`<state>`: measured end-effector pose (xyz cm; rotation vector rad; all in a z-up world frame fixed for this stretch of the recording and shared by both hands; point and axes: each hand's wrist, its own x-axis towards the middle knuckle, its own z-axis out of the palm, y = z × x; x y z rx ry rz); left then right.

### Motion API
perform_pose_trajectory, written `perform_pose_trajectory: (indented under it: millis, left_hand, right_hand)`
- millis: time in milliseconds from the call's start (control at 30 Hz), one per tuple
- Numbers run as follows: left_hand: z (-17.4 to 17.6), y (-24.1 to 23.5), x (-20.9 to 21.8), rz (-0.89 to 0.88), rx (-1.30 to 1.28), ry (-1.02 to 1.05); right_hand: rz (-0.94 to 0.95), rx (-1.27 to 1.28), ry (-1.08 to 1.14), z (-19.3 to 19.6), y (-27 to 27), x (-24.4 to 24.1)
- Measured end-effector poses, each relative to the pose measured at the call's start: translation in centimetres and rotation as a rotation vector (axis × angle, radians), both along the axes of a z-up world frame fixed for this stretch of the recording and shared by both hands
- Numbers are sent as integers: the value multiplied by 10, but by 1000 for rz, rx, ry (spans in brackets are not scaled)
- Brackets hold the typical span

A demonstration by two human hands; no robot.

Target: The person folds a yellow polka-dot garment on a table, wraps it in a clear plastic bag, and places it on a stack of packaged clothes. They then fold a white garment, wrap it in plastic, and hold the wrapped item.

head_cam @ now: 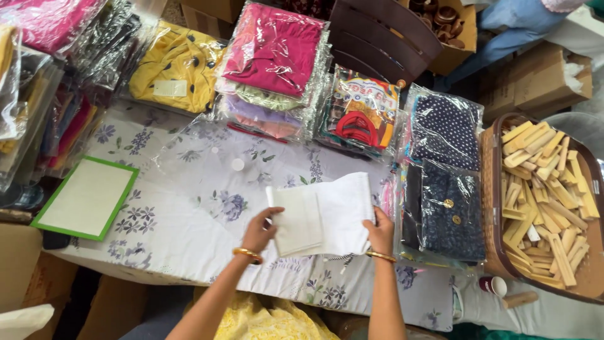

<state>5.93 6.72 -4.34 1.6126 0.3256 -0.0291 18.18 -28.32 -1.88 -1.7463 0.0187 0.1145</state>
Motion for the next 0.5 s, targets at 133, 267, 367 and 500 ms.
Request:
perform_pose_trajectory:
  millis: [133, 267, 367, 500]
  left_hand:
    - [46, 63, 1, -59, 225, -67]
    - [-2, 106, 5, 0, 268, 124]
    - [-66, 115, 0, 59, 479, 224]
    - [-70, 92, -17, 213, 706, 45]
  right_hand:
    - [-64, 144, 107, -16, -12, -4]
    - [-125, 71, 225, -89, -10, -12]
    - [-178, -321, 7, -91, 23, -27]
    - [-1, -239, -271, -104, 92, -47]
